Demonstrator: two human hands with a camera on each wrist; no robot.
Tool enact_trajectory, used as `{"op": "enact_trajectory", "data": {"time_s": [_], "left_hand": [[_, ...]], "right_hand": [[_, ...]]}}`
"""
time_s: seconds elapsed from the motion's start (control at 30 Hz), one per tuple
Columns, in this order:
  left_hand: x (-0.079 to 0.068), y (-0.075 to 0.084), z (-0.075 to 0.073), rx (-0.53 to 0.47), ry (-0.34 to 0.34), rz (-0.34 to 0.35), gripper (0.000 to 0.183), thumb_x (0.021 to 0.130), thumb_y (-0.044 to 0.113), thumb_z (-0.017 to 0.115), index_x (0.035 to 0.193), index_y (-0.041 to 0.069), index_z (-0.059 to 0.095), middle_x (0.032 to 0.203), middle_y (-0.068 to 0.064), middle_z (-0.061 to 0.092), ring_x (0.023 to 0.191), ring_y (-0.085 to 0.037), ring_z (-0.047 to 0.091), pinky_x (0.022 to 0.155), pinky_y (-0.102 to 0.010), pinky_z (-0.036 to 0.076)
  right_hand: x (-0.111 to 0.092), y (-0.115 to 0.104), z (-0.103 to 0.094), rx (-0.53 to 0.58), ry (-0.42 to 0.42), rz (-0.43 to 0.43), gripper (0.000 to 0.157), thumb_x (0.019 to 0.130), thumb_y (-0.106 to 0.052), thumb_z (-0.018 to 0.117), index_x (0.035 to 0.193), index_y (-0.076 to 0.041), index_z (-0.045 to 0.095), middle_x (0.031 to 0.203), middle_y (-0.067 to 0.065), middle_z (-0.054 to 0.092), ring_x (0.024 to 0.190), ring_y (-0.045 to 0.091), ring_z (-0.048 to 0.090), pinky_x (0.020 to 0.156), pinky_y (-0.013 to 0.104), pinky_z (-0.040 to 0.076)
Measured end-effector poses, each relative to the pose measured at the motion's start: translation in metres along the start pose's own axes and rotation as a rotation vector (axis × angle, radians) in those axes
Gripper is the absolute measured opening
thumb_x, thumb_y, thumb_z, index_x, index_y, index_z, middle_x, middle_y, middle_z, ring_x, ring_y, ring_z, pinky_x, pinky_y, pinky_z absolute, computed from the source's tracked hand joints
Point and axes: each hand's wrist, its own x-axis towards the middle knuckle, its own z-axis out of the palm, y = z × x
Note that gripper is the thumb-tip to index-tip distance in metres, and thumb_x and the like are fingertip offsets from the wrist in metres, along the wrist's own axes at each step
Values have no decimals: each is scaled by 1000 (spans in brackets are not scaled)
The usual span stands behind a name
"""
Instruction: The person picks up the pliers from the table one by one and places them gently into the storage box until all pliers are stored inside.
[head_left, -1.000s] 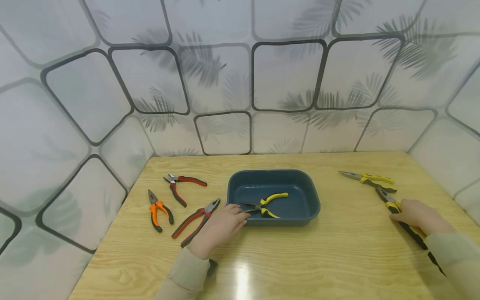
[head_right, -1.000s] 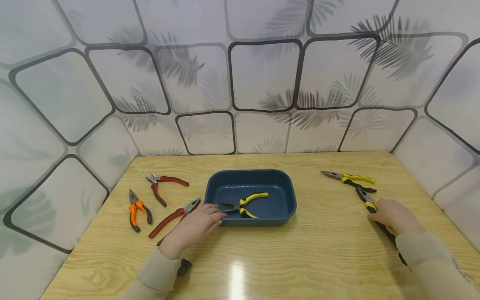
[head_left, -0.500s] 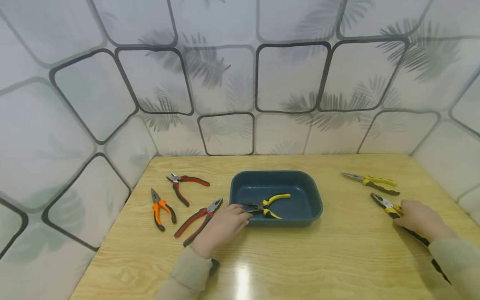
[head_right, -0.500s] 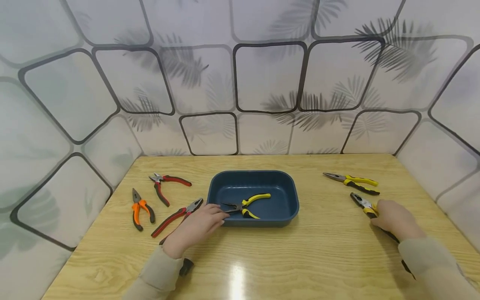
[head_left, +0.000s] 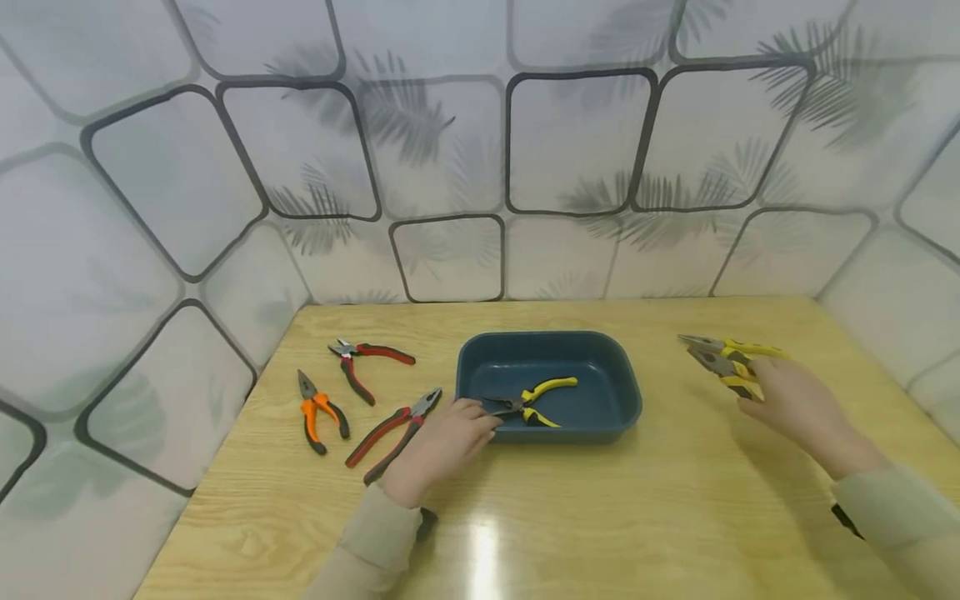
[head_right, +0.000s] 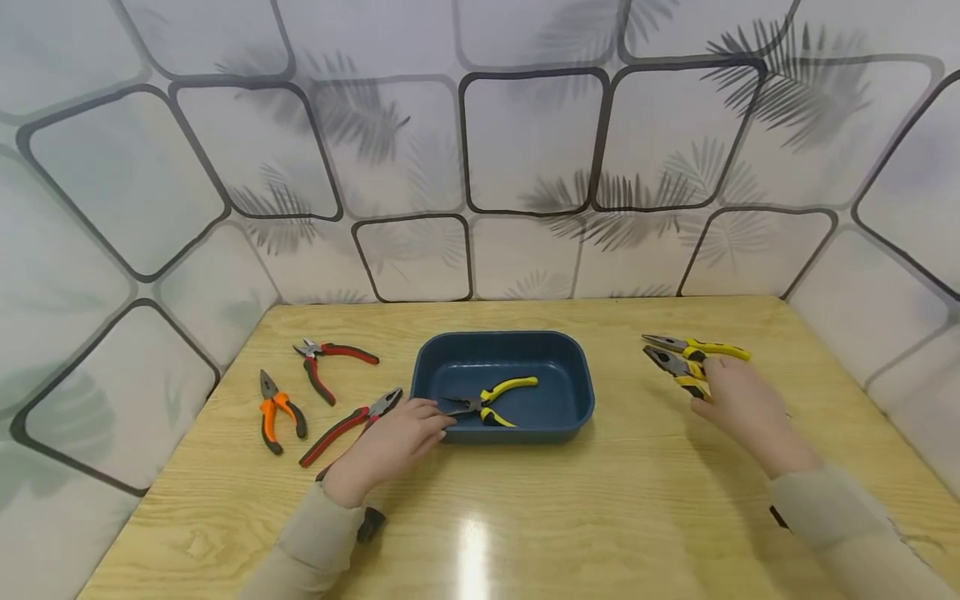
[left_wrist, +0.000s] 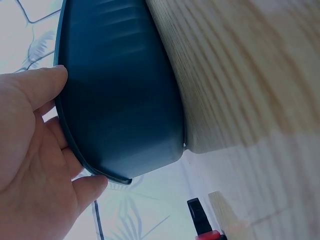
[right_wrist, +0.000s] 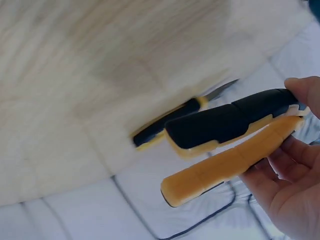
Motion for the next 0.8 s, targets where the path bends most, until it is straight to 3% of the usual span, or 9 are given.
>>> {"op": "enact_trajectory", "data": {"time_s": [0.2,0.43,0.67,0.8], "left_hand": [[-1,-1,-1,-12,-5,0,22,90,21,53,108,13,64,102,-1,61,101,-19,51,91,-34,39],[0,-1,-1,-14,-26,-7,23,90,22,52,109,14,63,103,-1,61,102,-19,50,92,-36,38],[0,-1,-1,-3,-24,-12,22,90,22,53,108,14,63,102,-1,61,102,-19,51,92,-39,38],[0,0,-1,-7,-17,-4,22,89,21,53,107,13,64,101,-1,61,101,-20,51,92,-38,38]], "right_hand": [[8,-30,-8,-1,127,-86,35,73,-14,68,94,9,52,90,27,55,78,39,53,62,50,43],[21,-62,-17,36,208,-172,41,72,-10,68,103,10,50,97,28,52,88,42,48,69,52,41],[44,-98,-17,7,387,-364,38,64,-6,71,94,5,52,87,20,56,80,39,51,67,49,42],[57,-117,-15,-19,396,-440,39,63,-6,74,93,6,52,86,19,55,79,37,52,67,47,43]]}}
